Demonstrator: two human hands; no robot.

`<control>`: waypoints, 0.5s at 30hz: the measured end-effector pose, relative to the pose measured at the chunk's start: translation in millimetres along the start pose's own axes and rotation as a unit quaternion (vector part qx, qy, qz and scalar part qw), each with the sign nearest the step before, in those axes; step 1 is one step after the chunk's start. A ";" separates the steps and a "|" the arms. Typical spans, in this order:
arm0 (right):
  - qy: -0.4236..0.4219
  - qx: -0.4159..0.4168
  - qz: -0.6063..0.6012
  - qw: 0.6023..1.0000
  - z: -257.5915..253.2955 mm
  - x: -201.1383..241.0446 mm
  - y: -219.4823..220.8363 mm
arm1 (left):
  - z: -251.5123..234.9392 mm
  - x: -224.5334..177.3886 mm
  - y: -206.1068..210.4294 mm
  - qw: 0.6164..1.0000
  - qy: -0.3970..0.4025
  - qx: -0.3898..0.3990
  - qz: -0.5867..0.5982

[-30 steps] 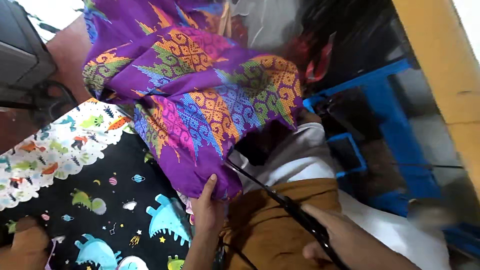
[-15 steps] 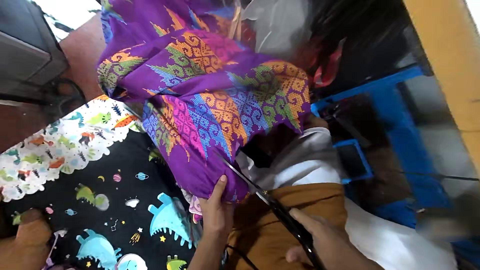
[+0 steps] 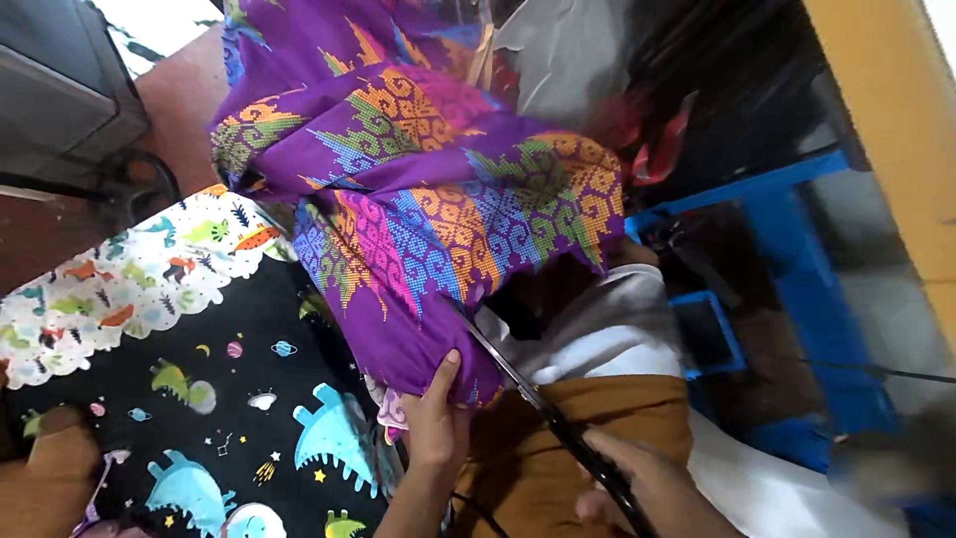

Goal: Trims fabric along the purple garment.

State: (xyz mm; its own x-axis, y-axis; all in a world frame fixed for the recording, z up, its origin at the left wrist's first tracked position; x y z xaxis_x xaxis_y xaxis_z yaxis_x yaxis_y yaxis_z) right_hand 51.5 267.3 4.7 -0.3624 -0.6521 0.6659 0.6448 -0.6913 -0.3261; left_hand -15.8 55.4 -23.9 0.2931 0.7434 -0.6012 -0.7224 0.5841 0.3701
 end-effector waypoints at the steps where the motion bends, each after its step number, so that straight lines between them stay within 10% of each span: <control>1: -0.001 0.004 -0.001 1.000 -0.5 -0.4 -0.3 | 0.0 -0.1 -0.2 1.000 0.003 -0.001 0.006; 15: -0.035 0.021 -0.054 0.998 -6.9 -6.5 -3.3 | 0.7 -9.8 -13.7 0.999 0.027 -0.031 -0.025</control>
Point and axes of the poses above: each hand's wrist, its own z-axis away from the middle knuckle, its own y-axis out of the palm, x = y × z, the point moved 1 cm from there along -z, towards the middle knuckle, and after that the axes turned 10 degrees about z, right-handed, at the moved point
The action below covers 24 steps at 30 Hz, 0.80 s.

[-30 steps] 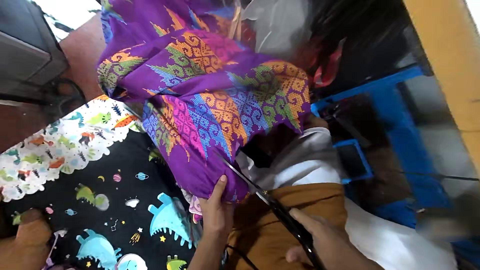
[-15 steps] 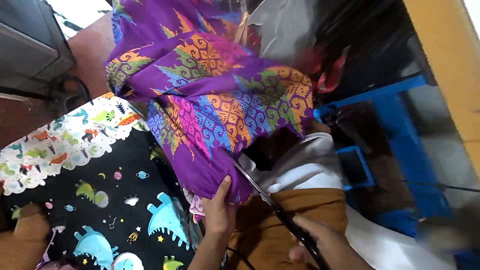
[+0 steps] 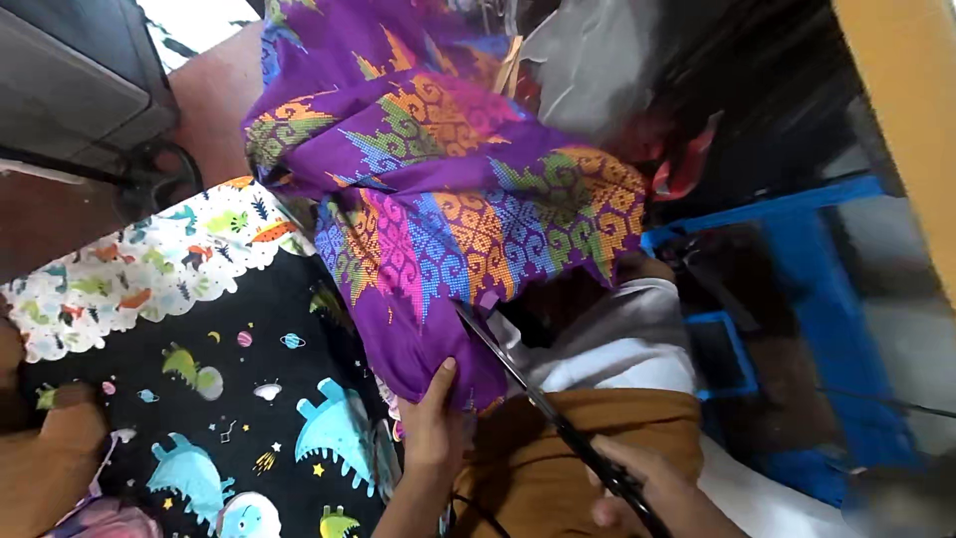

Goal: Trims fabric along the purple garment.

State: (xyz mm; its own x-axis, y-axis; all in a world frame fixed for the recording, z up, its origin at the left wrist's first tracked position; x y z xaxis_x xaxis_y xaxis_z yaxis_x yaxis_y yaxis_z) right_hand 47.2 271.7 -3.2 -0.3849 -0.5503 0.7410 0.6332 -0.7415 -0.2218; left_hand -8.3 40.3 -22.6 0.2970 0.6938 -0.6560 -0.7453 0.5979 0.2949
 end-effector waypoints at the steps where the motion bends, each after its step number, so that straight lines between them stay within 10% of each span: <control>1: 0.003 0.004 -0.004 1.000 0.0 -0.6 -1.0 | -0.1 -1.6 -0.5 1.000 0.005 -0.003 0.000; 24: -0.008 0.131 0.119 0.984 -59.3 21.3 -65.3 | -26.5 -65.6 -55.4 0.989 0.117 0.026 -0.088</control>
Point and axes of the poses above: each hand's wrist, its own z-axis away from the middle knuckle, its own y-axis out of the palm, x = y × z, the point moved 1 cm from there along -z, towards the middle knuckle, and after that the axes turned 10 degrees about z, right-handed, at the moved point
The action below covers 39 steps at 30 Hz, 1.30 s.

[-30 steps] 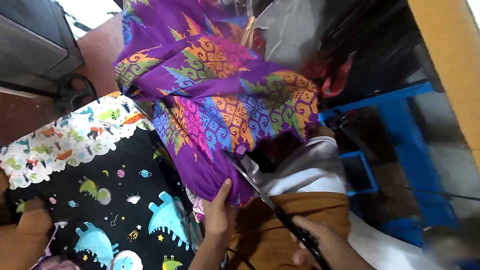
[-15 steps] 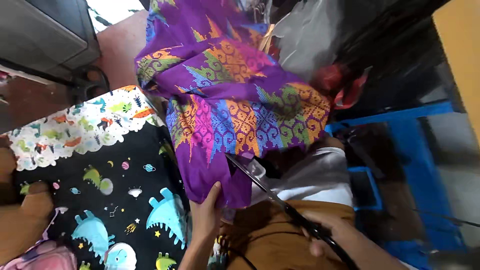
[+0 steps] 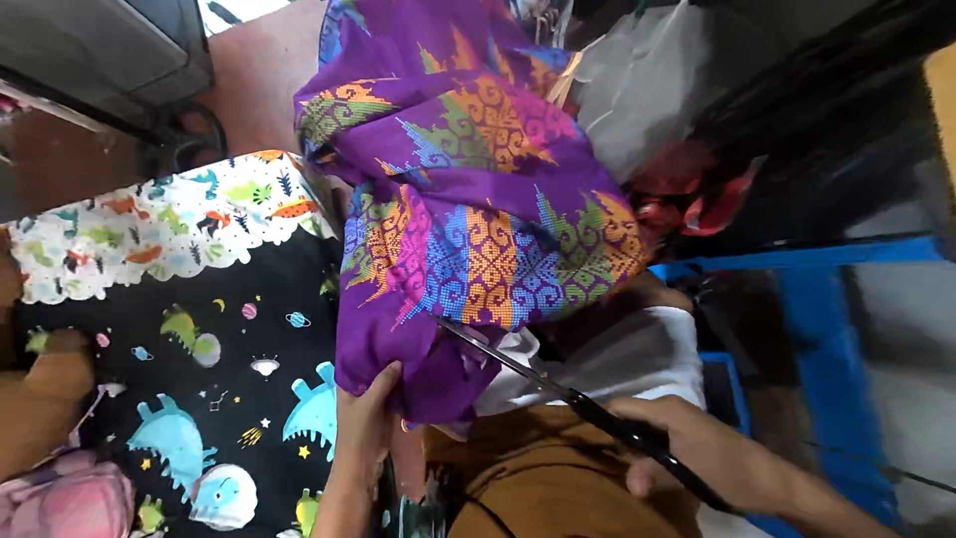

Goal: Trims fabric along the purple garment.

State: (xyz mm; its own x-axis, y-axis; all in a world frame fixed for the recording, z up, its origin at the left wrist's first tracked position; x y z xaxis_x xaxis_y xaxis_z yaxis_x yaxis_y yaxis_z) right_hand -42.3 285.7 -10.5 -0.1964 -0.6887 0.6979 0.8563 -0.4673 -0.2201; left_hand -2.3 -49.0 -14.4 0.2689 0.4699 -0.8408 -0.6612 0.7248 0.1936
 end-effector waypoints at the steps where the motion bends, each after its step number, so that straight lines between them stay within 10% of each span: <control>1: 0.001 0.008 0.002 1.000 -1.4 0.0 -2.3 | -0.5 -1.4 -0.6 1.000 -0.003 -0.001 0.003; 39: -0.109 0.150 0.136 0.973 -86.8 46.5 -85.8 | -50.2 -34.6 -46.3 0.986 -0.005 0.154 -0.070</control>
Point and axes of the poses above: each hand's wrist, its own z-axis away from the middle knuckle, its own y-axis out of the palm, x = y × z, the point moved 1 cm from there along -z, towards the middle knuckle, and after that the axes turned 10 degrees about z, right-handed, at the moved point
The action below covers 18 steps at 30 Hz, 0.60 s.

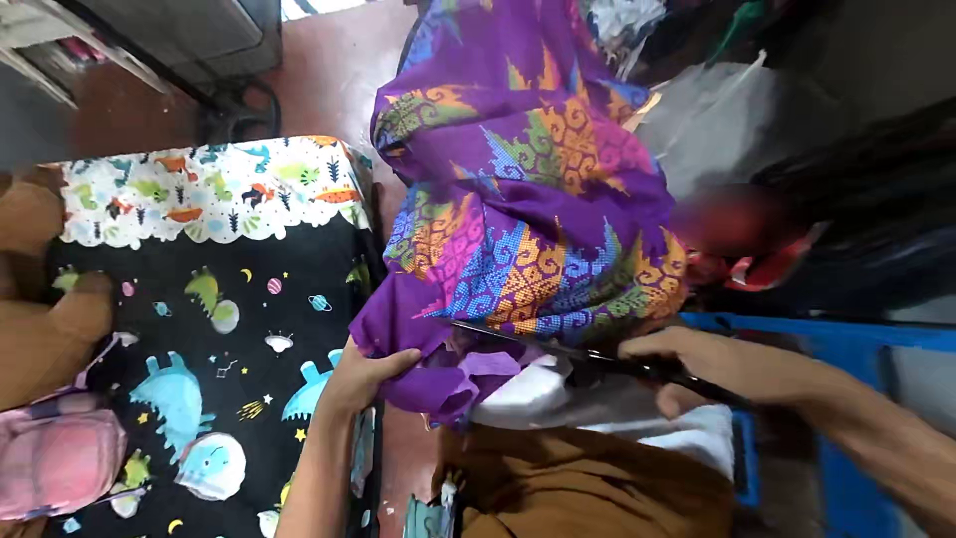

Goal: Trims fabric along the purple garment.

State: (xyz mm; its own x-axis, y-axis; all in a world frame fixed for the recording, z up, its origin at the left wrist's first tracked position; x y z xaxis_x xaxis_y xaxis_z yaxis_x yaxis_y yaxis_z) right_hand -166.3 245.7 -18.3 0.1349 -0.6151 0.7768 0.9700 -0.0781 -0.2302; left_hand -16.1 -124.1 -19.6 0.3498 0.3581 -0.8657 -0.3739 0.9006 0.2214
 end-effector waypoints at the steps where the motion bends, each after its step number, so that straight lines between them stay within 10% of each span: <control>1: 0.002 0.008 0.002 1.000 -2.7 2.0 -4.4 | -1.2 0.3 -1.4 1.000 -0.002 0.013 -0.001; 18: -0.004 0.069 0.037 0.997 -23.8 26.4 -34.5 | -12.7 0.9 -7.8 0.996 -0.029 0.085 0.014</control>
State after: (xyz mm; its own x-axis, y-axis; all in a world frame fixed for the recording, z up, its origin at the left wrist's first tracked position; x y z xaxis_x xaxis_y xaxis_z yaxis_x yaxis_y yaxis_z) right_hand -201.1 213.4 -3.8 0.2089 -0.6086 0.7655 0.9756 0.0760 -0.2058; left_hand -23.8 -133.9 -27.8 0.3916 0.3924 -0.8323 -0.2352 0.9172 0.3218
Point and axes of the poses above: each hand's wrist, its own z-axis away from the middle knuckle, its own y-axis out of the palm, x = y × z, the point moved 1 cm from there along -z, towards the middle knuckle, and after that the axes turned 10 degrees about z, right-handed, at the moved point
